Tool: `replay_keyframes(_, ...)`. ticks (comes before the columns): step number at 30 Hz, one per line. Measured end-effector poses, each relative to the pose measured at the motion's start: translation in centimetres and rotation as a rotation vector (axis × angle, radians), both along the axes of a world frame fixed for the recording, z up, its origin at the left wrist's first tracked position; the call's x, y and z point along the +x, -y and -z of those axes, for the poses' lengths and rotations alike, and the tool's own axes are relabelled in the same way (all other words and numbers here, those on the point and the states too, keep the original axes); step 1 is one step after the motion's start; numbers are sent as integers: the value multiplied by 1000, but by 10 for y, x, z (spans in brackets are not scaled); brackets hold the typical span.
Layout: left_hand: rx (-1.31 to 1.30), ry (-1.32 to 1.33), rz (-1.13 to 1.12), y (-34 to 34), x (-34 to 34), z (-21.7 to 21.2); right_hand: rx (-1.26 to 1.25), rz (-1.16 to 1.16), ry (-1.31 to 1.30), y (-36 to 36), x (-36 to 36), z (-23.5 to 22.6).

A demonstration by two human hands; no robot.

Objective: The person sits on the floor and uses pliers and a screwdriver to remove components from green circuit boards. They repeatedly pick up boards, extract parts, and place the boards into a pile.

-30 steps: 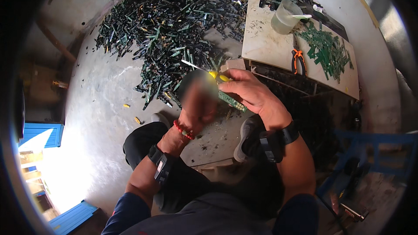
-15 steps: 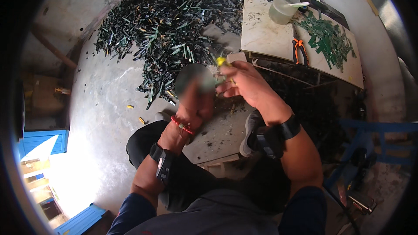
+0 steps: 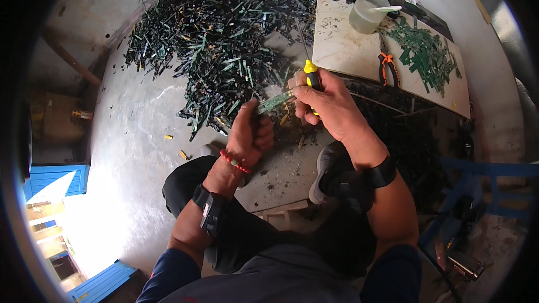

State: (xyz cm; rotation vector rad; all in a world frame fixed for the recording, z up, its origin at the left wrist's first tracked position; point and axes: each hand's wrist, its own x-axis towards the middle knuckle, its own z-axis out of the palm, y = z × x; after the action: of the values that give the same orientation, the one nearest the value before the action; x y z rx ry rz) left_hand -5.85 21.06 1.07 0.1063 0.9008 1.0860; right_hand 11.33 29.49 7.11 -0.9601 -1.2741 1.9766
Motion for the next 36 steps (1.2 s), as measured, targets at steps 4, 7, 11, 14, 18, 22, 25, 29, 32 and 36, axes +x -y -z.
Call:
replay_keyframes(4,0,69,0,0,-1,-4,-75,-12,51,0,4,-3)
replay_keyframes(7,-35,95,-14,1,-4,-2,-74,-26,174,2,2,-11)
replay_keyframes(11,-59,142,-10,-1,-9,3,-47,55,213,-7,18,-20)
replay_keyframes(14,-68,175,-29,-3,-11,3,148,139,290,-7,37,-32)
replay_keyframes(18,-77,211,-49,-1,-15,3,218,17,411,-11,66,-50)
replay_keyframes(22,-88,207,-47,-1,-15,3,261,-47,423,-12,81,-46)
replay_keyframes(25,-98,197,-46,-2,-14,4,256,-41,417,-13,84,-42)
replay_keyframes(29,-88,179,-47,-3,-10,0,272,-35,409,-18,90,-39)
replay_keyframes(32,-94,166,-38,-4,-9,-1,271,-26,423,-18,90,-40)
replay_keyframes(36,-66,171,3,-4,-7,1,304,-13,428,-20,92,-37)
